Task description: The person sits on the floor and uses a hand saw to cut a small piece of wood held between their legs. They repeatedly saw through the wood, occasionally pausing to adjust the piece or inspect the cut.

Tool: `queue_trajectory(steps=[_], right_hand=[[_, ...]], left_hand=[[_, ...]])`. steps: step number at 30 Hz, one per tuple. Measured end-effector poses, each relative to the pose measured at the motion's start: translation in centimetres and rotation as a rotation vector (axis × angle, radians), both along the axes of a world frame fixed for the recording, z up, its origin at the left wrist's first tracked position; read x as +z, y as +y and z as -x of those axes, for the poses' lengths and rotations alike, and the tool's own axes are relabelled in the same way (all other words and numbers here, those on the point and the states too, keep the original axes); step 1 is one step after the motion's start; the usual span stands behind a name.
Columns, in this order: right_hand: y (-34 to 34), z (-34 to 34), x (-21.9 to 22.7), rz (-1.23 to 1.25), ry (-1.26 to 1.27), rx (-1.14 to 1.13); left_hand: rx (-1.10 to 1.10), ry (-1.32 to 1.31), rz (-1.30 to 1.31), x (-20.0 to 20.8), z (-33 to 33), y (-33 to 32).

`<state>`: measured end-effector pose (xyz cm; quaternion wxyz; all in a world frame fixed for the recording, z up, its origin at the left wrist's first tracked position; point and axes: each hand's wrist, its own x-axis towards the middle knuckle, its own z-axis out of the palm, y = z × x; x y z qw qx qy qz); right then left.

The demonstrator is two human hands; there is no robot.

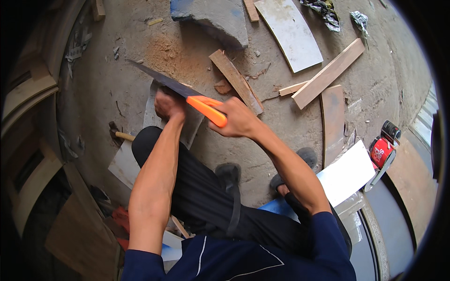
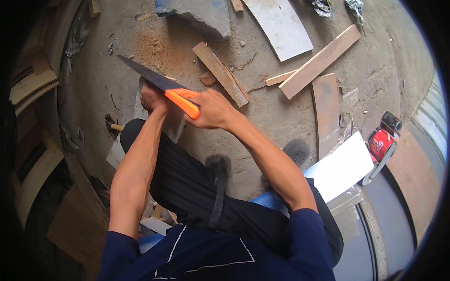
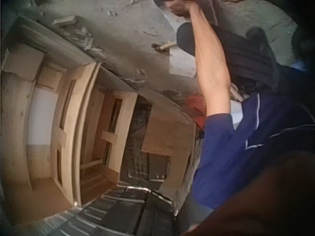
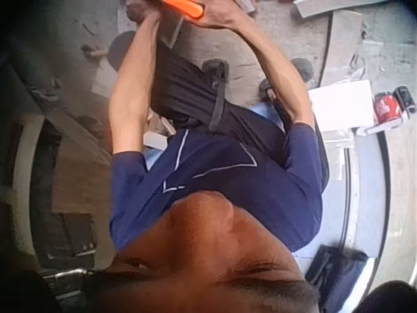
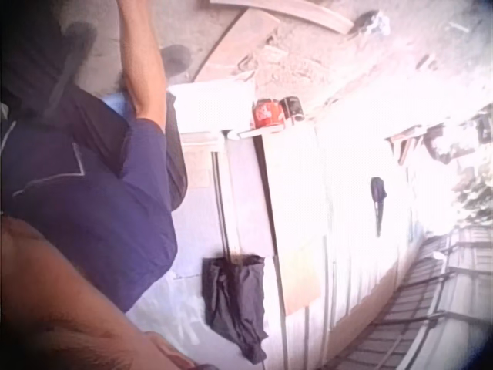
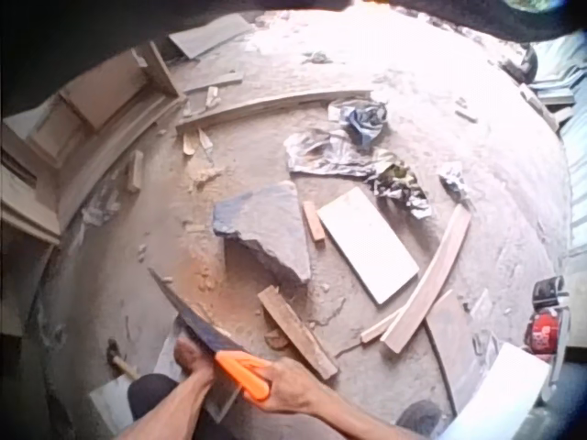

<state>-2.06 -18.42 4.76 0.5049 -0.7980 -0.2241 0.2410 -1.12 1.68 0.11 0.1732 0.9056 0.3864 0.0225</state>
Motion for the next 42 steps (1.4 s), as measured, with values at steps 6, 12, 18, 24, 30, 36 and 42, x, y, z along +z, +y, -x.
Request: queue_trajectory(steps=[6,12,18,24,30,36,42], right_hand=[[-4.8,2.9,0.8,-0.019,0.083,0.044],[-6.2,3.3,2.7,-0.057,0.048,0.042],[0.3,-0.7,0.3,-0.048,-0.009,0.059],[-8.1,3.4,2.3,-0.12,0.219,0.07],[0.1,-1.8,0.8,-0.078,0.046,0.085],[-7.5,2.7,1.7,-0.13,0.193,0.123],[-8.8,2.9,3.5,-0.089,0.179,0.105]], left_hand=[[0.045,0.01,-0.067,-0.3,0.4,0.6],[0.004,-0.024,-0.101,-0.7,0.6,0.5],[0.066,0.058,0.039,0.8,-0.3,0.1],[0.039,-0.053,-0.095,-0.8,0.3,0.7],[0.007,-0.078,0.109,0.9,-0.2,0.0],[0.06,0.031,-0.105,-0.8,0.4,0.9],[-0.016,-0.025,-0.121,-0.8,0.2,0.3]])
